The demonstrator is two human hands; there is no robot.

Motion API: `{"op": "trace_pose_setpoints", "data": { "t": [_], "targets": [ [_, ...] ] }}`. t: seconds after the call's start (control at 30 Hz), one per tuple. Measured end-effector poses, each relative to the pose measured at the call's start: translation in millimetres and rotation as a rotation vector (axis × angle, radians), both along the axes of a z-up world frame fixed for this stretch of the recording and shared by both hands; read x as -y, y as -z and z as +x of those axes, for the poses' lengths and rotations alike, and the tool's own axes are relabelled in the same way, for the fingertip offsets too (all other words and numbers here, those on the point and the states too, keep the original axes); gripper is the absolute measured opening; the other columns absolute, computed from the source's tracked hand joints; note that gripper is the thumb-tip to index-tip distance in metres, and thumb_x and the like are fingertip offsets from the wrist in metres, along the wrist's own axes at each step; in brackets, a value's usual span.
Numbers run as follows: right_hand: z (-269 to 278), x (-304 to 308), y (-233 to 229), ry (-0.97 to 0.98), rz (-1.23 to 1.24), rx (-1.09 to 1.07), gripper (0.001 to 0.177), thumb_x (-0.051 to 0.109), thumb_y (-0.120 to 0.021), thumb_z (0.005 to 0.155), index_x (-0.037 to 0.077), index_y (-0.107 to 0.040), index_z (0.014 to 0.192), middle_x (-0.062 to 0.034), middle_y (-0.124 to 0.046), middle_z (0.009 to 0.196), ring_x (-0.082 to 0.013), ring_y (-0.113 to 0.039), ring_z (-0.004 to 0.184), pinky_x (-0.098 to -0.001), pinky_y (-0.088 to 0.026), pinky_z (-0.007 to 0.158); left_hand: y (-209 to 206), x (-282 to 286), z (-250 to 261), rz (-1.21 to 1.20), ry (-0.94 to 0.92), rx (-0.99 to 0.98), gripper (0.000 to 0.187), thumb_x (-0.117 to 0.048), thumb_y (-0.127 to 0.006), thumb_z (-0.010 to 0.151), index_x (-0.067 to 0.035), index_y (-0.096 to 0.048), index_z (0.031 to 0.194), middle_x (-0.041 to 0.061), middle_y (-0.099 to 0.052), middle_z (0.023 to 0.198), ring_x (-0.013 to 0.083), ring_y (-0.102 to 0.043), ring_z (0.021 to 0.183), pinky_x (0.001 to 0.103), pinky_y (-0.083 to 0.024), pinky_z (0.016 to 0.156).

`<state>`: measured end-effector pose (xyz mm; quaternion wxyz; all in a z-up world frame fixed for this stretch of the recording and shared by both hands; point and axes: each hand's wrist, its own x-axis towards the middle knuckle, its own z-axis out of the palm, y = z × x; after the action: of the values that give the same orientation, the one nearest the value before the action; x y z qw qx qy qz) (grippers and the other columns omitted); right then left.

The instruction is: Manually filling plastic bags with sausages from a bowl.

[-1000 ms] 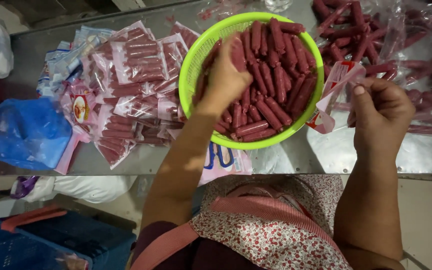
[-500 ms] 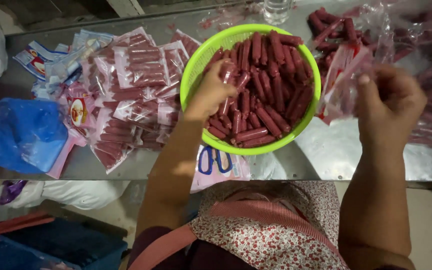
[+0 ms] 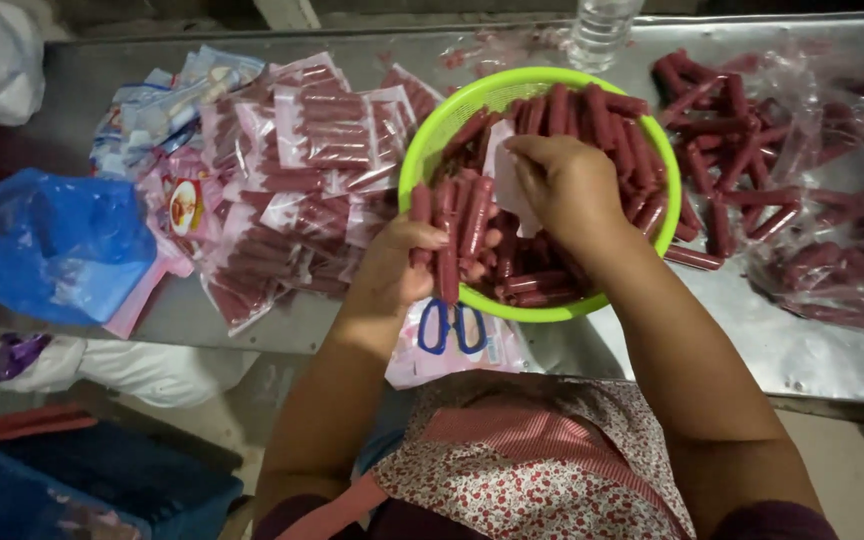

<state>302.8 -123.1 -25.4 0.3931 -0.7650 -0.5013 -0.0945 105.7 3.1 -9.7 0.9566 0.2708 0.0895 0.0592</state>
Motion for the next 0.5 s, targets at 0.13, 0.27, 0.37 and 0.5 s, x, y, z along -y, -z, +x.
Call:
{"op": "trace_pose_setpoints", "data": {
  "t": [0.13, 0.27, 0.37, 0.5],
  "targets": [
    [-11, -10, 0, -0.070, 0.012, -0.077, 0.019, 0.013, -0.076, 0.094, 0.015, -0.081, 0.112, -0.0118, -0.078, 0.098, -0.0346, -0.073, 0.098, -0.0447, -0.058, 0.084, -28, 5, -10, 0.038, -0.016, -0.065, 0.060, 0.008, -0.070, 0.067, 0.007, -0.060, 0.125, 0.035, -0.068, 0.109, 0.0503, -0.071, 0.096, 0.065, -0.063, 0.070],
    [-15, -11, 2, -0.098, 0.021, -0.220, 0.016, 0.015, -0.071, 0.098, 0.017, -0.080, 0.111, -0.0081, -0.078, 0.099, -0.0313, -0.073, 0.099, -0.0422, -0.058, 0.085, -29, 3, -9, 0.094, -0.075, -0.190, 0.065, 0.006, -0.070, 0.066, 0.003, -0.058, 0.131, 0.027, -0.065, 0.107, 0.0458, -0.068, 0.093, 0.062, -0.064, 0.069],
    [-18, -12, 4, -0.124, 0.024, -0.249, 0.016, 0.015, -0.070, 0.099, 0.015, -0.080, 0.110, -0.0092, -0.078, 0.098, -0.0327, -0.073, 0.098, -0.0432, -0.058, 0.084, -17, -2, -6, 0.134, -0.102, -0.276, 0.068, 0.005, -0.070, 0.066, 0.002, -0.058, 0.134, 0.021, -0.063, 0.107, 0.0419, -0.067, 0.092, 0.062, -0.065, 0.071],
    [-42, -13, -7, -0.129, 0.044, -0.409, 0.016, 0.016, -0.068, 0.099, 0.015, -0.080, 0.109, -0.0094, -0.078, 0.091, -0.0312, -0.074, 0.097, -0.0427, -0.057, 0.081, -9, -16, 2, 0.137, -0.029, -0.304, 0.071, -0.001, -0.071, 0.073, -0.002, -0.052, 0.141, 0.021, -0.061, 0.110, 0.0358, -0.067, 0.094, 0.058, -0.066, 0.077]
  ]
}}
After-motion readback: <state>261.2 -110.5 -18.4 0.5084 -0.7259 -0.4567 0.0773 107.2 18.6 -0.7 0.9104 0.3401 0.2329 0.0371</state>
